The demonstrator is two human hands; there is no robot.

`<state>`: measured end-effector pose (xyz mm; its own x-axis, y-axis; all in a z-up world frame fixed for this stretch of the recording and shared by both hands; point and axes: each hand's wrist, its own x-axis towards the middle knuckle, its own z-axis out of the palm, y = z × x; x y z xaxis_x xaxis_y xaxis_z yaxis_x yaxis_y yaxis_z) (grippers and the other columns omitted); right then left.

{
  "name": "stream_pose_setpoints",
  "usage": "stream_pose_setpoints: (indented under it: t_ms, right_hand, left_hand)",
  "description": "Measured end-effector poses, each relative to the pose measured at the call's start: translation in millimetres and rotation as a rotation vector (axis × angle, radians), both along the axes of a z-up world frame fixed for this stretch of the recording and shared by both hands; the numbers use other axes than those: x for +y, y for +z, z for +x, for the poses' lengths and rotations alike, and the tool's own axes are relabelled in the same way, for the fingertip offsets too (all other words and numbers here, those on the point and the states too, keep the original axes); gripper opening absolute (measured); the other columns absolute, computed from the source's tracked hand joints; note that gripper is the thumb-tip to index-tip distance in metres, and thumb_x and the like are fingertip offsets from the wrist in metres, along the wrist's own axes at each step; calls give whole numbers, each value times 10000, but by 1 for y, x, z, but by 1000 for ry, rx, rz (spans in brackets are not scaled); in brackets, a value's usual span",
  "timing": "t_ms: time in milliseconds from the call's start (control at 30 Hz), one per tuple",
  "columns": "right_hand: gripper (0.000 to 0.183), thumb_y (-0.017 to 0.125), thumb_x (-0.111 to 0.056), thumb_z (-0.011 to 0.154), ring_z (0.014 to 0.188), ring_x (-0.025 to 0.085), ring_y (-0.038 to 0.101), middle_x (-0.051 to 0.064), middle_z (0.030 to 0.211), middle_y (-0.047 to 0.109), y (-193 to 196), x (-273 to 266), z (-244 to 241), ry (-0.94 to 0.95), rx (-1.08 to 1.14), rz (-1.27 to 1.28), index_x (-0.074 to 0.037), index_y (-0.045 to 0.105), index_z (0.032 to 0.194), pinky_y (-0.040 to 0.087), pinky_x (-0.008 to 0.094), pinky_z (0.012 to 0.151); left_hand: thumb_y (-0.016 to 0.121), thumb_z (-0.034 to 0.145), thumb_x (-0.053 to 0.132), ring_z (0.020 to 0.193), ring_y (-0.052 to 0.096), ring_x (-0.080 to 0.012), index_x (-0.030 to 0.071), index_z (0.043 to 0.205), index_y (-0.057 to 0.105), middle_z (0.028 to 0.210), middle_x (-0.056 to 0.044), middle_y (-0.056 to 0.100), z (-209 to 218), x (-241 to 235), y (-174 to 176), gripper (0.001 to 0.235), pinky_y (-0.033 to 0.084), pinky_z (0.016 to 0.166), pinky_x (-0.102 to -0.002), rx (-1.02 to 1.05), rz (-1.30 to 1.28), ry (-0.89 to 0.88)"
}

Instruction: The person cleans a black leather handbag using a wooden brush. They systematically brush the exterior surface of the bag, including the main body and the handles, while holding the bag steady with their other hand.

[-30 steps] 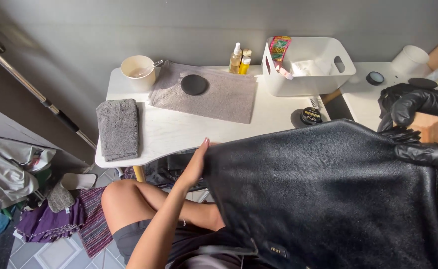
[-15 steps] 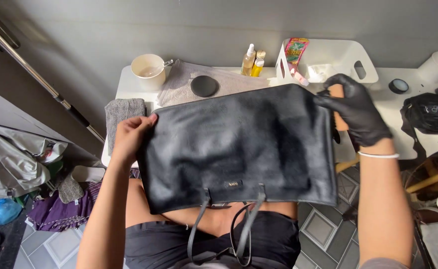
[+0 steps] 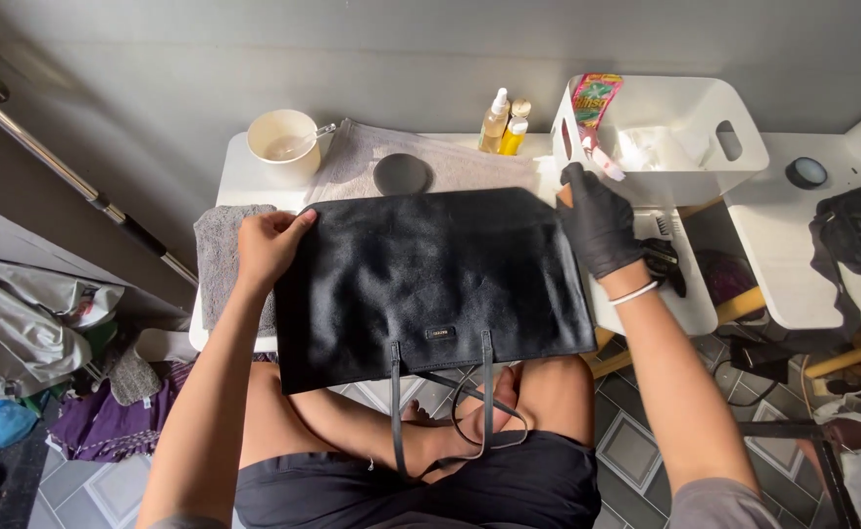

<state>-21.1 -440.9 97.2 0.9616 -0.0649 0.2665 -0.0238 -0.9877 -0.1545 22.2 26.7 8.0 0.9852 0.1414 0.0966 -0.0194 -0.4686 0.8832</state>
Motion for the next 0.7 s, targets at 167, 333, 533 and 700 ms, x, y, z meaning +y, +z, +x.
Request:
stream_pose_setpoints:
  t_ms: [167,333,533,700]
  right_hand:
    - [405,717,-269,913,1028,333,710,126,1014,664,-24,83,-10,122,-95,133,-140,482,1216,597,458,849]
    - [536,732,-15,828,1157,456,626,227,1135,608,-10,156,-17,347,-5,460,-56,456,1285,537,534,962]
    - [541,656,-272,986,1016,379,674,161,1100,647,-59,157,-20,376,-190,13,-135,526,1494,586,457,826]
    - [436,527,-427,1023,755,288,670,79,915,621,-51,194,-13,478,-272,-240,-231,581,1409,571,386,621]
  left_hand:
    - [759,978,387,711,733,-362,33,967,798,772,-176,728,-4,-5,2,356,577,581,-438,-96,304,-23]
    - [583,1025,107,943,702,-496,-75,1169,696,1065,-245,666,-47,-13,74,258,609,746,-587,-300,466,-73]
    - [672,1020,245,916,707,-320,139,1052,775,988,-87,697,-49,38,25,151,572,799,-409,-409,622,-78]
    - [660,1021,309,899,688,-371,120,1007,806,969,-117,677,-48,45,1,239,563,813,-444,-331,409,-136]
